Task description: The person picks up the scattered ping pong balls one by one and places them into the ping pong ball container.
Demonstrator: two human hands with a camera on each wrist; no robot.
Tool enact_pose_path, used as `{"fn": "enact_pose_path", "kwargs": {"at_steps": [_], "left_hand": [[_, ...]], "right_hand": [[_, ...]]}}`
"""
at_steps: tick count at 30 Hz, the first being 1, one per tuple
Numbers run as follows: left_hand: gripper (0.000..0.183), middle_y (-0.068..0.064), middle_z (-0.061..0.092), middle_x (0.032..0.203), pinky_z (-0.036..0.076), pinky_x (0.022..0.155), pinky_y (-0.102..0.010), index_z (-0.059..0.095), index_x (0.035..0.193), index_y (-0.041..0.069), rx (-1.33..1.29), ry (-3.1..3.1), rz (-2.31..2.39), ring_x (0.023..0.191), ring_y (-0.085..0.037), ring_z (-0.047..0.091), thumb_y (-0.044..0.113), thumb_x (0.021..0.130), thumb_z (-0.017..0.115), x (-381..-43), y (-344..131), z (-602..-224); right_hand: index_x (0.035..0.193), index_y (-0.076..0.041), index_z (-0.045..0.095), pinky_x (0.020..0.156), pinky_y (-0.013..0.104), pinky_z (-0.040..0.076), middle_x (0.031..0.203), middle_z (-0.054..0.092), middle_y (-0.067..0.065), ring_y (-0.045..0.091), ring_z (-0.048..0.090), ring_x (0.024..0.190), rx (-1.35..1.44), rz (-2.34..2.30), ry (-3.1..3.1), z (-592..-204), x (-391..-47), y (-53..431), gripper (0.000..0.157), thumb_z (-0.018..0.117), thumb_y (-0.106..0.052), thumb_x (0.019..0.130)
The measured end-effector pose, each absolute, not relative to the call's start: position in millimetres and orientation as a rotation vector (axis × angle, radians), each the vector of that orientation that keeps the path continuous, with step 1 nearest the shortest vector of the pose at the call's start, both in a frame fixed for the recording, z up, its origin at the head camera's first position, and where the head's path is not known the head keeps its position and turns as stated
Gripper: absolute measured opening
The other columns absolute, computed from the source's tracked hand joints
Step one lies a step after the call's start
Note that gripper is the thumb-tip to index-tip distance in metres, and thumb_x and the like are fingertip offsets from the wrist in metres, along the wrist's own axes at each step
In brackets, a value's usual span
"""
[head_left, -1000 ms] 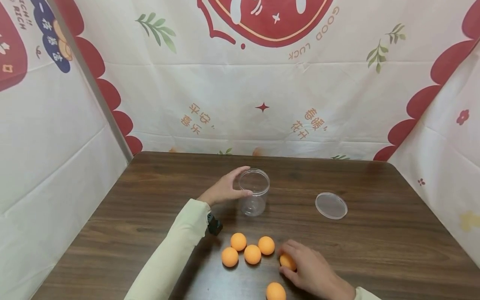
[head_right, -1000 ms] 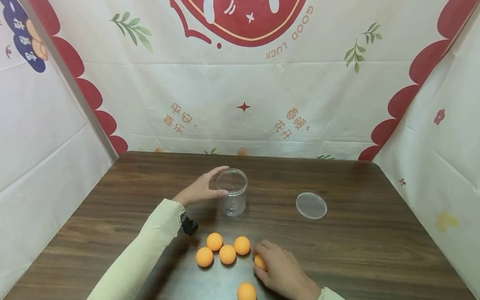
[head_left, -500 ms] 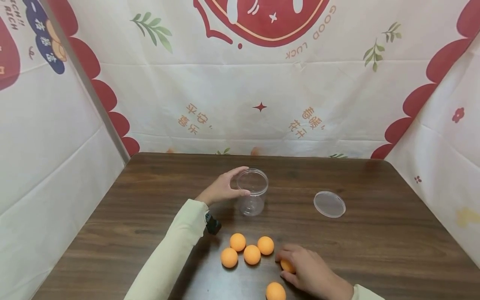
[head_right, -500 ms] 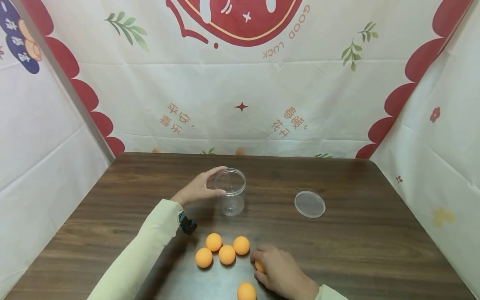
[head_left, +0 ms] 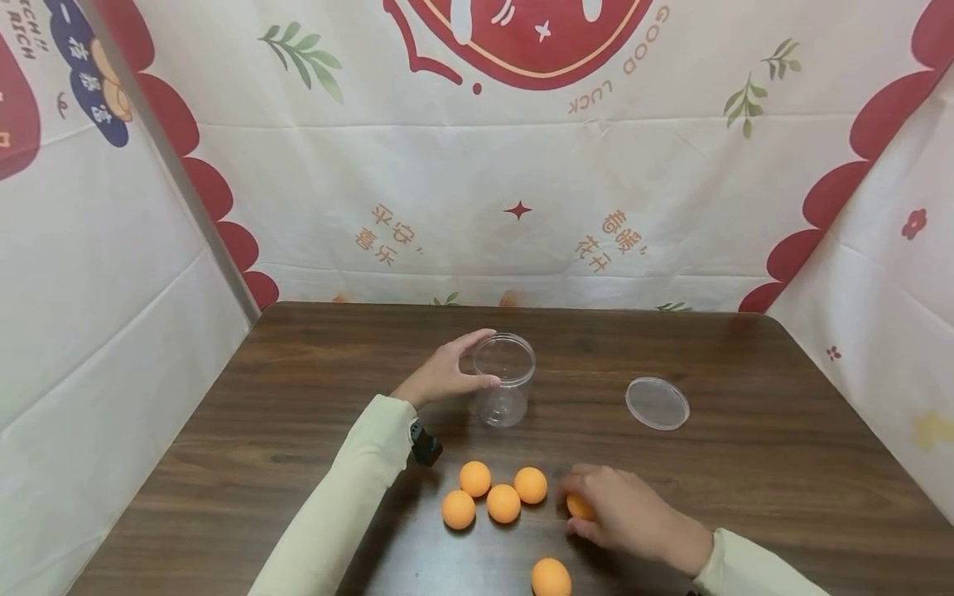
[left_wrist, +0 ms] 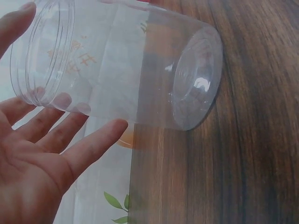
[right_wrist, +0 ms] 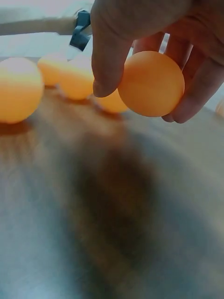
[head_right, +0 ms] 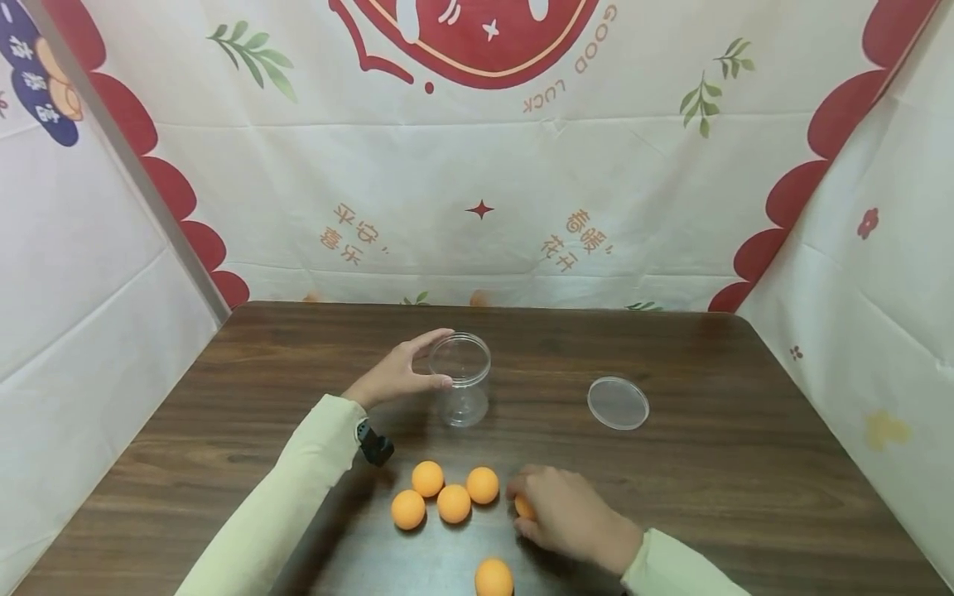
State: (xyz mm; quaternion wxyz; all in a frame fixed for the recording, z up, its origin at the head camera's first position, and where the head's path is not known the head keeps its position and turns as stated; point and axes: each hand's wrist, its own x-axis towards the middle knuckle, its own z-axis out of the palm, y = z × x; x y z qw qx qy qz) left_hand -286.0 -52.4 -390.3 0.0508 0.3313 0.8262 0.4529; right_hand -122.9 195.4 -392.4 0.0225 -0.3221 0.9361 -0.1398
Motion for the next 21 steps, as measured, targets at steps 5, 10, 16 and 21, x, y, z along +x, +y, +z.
{"fn": "enact_pose_path", "kwargs": {"at_steps": [5,10,16,21], "left_hand": [[0.074,-0.005,0.048,0.131,0.034,0.099,-0.044,0.036,0.137,0.013,1.033,2.506,1.402,0.121,-0.026,0.043,0.032,0.074,0.072,-287,-54,-393],[0.075,-0.003,0.049,0.13,0.034,0.098,-0.045,0.038,0.136,0.014,1.017,2.524,1.402,0.121,-0.026,0.044,0.034,0.072,0.073,-288,-57,-395],[0.076,-0.002,0.05,0.129,0.037,0.097,-0.039,0.039,0.135,0.014,1.06,2.515,1.425,0.12,-0.024,0.045,0.039,0.072,0.072,-290,-55,-395],[0.075,-0.004,0.048,0.131,0.037,0.098,-0.039,0.04,0.135,0.014,1.04,2.518,1.446,0.12,-0.022,0.045,0.034,0.071,0.074,-289,-53,-396]], "right_hand": [[0.092,-0.014,0.064,0.053,0.025,0.042,0.088,0.057,-0.009,0.004,0.051,0.068,-0.957,-0.402,2.933,-373,-133,195,0.024,0.072,-0.024,0.072],[0.093,-0.013,0.064,0.052,0.02,0.038,0.087,0.056,-0.009,0.001,0.046,0.064,-0.971,-0.45,2.981,-352,-145,192,0.025,0.073,-0.024,0.072],[0.093,-0.013,0.064,0.054,0.018,0.041,0.086,0.056,-0.009,0.0,0.047,0.064,-0.983,-0.461,3.035,-331,-159,191,0.024,0.073,-0.023,0.073],[0.095,-0.013,0.064,0.057,0.019,0.043,0.089,0.058,-0.006,0.001,0.049,0.067,-0.974,-0.463,3.014,-322,-169,190,0.023,0.071,-0.023,0.076]]}}
